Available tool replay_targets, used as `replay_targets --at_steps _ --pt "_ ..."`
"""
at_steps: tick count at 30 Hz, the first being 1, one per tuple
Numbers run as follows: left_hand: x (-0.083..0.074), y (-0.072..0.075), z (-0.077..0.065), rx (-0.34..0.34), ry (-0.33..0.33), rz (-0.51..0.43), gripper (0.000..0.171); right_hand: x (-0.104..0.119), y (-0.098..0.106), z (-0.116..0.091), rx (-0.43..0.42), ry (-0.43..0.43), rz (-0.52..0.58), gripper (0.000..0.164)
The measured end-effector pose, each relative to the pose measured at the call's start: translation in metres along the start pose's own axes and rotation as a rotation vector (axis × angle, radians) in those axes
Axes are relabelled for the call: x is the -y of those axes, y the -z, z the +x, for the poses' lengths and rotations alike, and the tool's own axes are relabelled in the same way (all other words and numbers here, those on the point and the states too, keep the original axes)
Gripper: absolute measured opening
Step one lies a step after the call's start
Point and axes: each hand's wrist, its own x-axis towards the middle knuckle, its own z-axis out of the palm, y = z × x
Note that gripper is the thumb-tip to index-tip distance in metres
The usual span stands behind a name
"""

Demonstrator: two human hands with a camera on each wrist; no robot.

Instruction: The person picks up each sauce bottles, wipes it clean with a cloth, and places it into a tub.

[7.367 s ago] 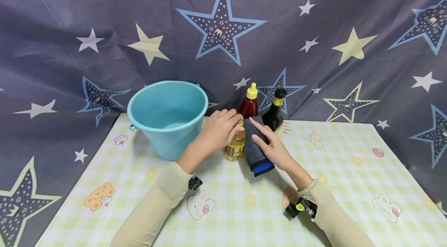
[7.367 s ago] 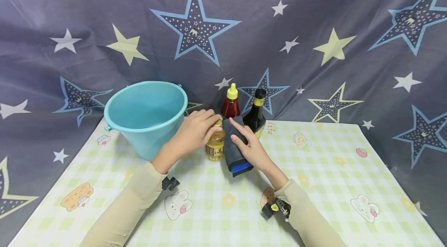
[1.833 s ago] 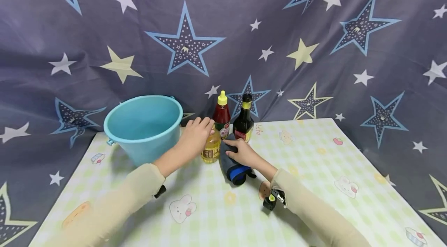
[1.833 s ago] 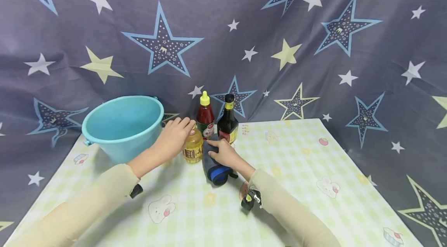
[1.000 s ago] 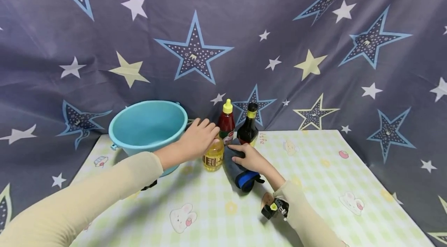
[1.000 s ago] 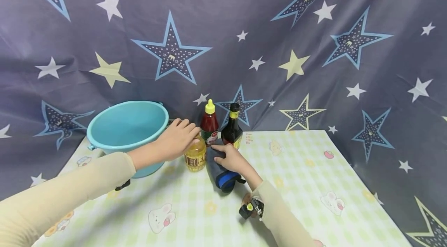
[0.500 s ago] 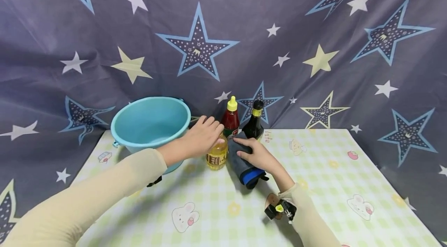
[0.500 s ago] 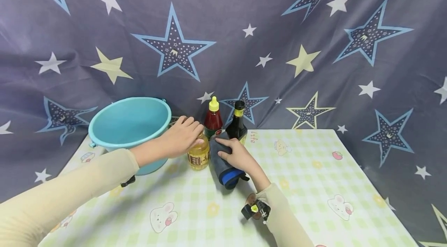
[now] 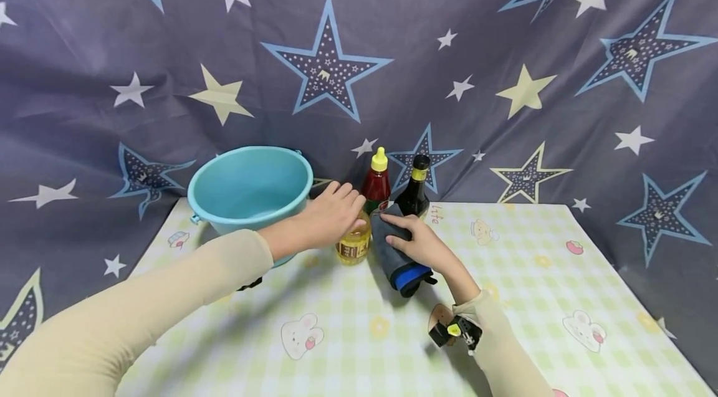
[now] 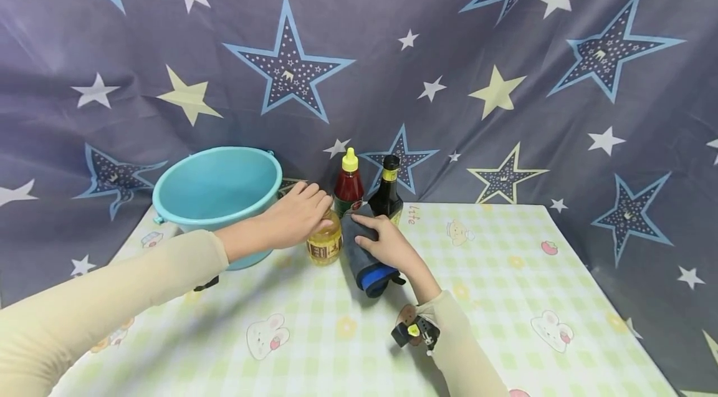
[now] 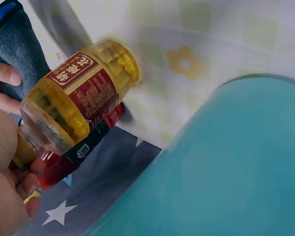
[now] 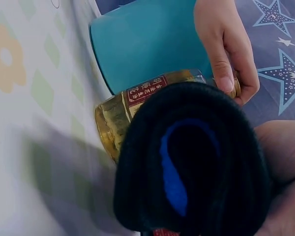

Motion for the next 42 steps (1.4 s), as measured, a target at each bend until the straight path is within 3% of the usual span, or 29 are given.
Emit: replay_targets --at_steps 5,12,18,22,26,34,38,42 --pt "0.005 0.003 0.001 0.021 0.007 -0.009 0.039 0.002 0.0 0.0 0.004 -0.01 0.008 0.048" --pt "0.008 0.004 0.005 0.151 0.0 -0.072 0.041 0.003 -0.001 -0.002 -0.002 0.012 0.011 0.048" --pt "0.013 0.013 0.005 0.111 -0.025 -0.071 0.036 0.005 0.001 0.0 -0.008 0.027 0.018 0.047" --pt "0.026 0.036 0.006 0.041 -0.035 -0.051 0.034 0.007 0.006 0.004 -0.014 0.043 0.023 0.048" --pt "0.045 0.07 0.005 -0.001 -0.048 -0.066 0.035 0.008 0.012 0.007 -0.017 0.037 0.031 0.049" --pt "0.081 0.135 -0.012 -0.086 -0.066 -0.158 0.031 0.01 0.017 0.009 -0.007 0.004 0.047 0.051" --pt "0.091 0.154 -0.027 -0.112 -0.038 -0.142 0.028 0.01 0.012 0.004 0.001 0.001 0.056 0.051" --pt "0.098 0.162 -0.043 -0.128 0.005 -0.111 0.027 0.01 0.002 -0.002 0.013 0.013 0.066 0.05"
